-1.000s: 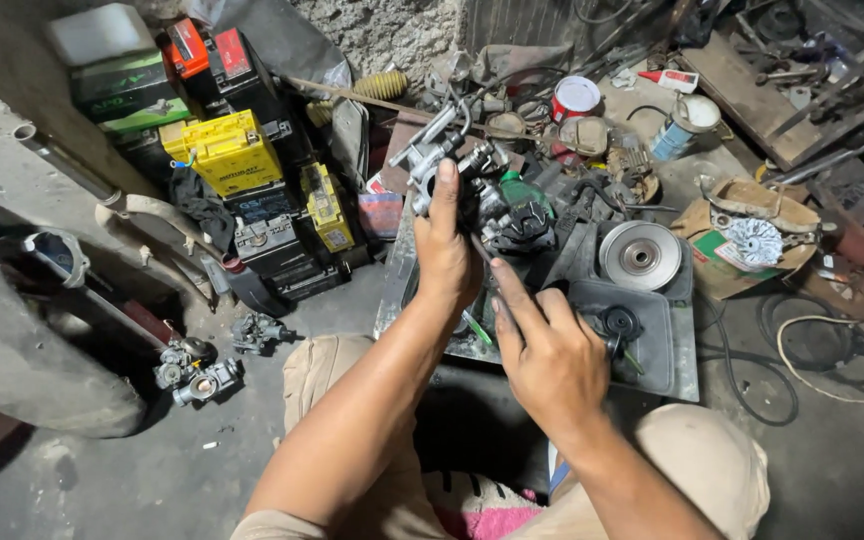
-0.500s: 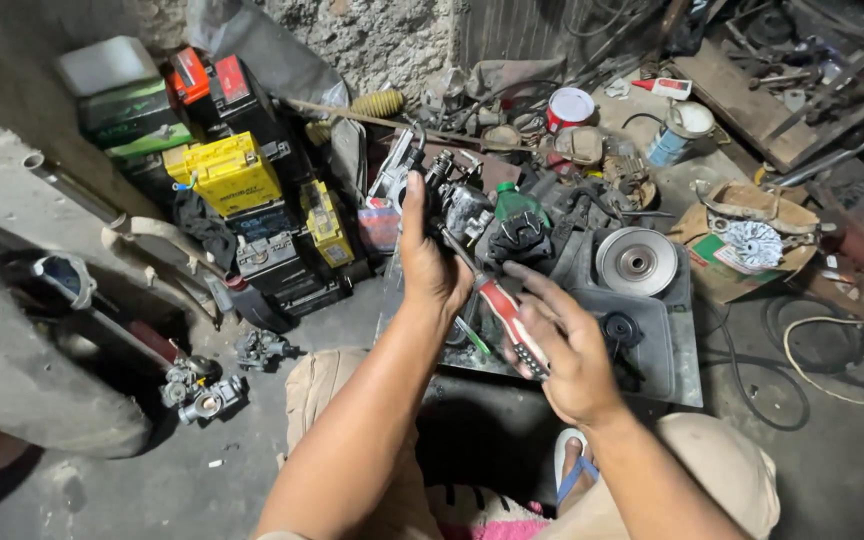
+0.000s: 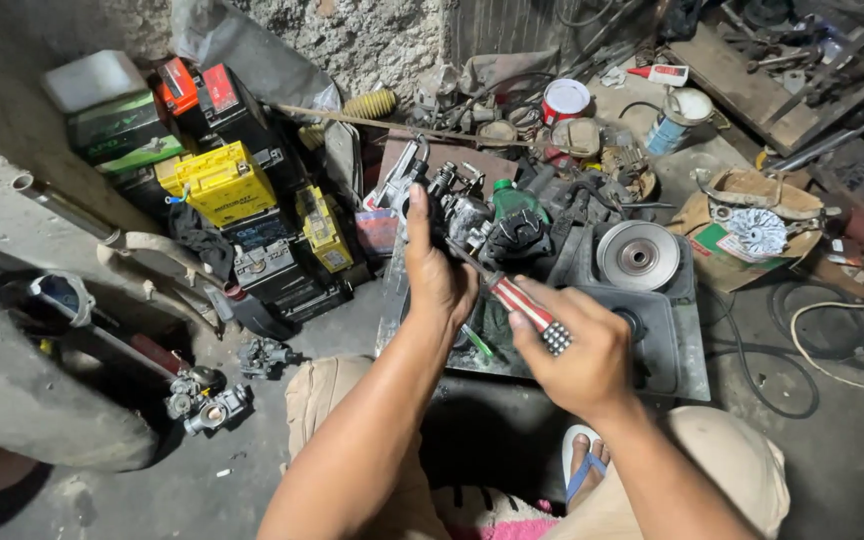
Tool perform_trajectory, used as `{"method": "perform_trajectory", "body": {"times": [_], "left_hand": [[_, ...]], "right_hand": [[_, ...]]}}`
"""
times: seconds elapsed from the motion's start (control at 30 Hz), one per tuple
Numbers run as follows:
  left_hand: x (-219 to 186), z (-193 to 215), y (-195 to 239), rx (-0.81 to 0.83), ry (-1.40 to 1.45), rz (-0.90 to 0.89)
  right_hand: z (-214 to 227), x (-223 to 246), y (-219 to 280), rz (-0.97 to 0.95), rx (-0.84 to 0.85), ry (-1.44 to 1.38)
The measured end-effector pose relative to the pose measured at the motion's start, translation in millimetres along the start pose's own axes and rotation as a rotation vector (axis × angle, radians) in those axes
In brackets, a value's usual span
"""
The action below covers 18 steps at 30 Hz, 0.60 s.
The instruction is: The person is disassembling a motorcycle carburetor by removing screws and internal components using a screwdriver.
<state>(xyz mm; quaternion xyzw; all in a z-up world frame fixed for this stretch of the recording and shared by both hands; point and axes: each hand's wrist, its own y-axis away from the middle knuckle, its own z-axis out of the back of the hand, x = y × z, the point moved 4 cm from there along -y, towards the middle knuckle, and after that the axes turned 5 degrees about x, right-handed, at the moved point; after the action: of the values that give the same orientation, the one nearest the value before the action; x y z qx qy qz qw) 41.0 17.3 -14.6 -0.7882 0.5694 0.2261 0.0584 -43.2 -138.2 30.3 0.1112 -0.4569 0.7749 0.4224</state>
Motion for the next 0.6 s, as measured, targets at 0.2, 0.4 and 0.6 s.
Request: {"method": "perform_trajectory", "body": {"times": [0.2, 0.4, 0.6], "left_hand": [[-2.8, -0.8, -7.8, -0.014, 0.036, -0.013], [-9.3, -23.5, -0.6, -0.060, 0.028, -0.014], [0.6, -19.8, -8.1, -0.065, 0.028, -0.005]], "right_hand": [[-18.9, -47.7, 9.4, -0.700, -0.111, -0.910], [-20.5, -44.0, 0.2, -0.555, -0.114, -0.750], [-18.2, -61.9, 1.6, -0.518, -0.009, -0.561]]}}
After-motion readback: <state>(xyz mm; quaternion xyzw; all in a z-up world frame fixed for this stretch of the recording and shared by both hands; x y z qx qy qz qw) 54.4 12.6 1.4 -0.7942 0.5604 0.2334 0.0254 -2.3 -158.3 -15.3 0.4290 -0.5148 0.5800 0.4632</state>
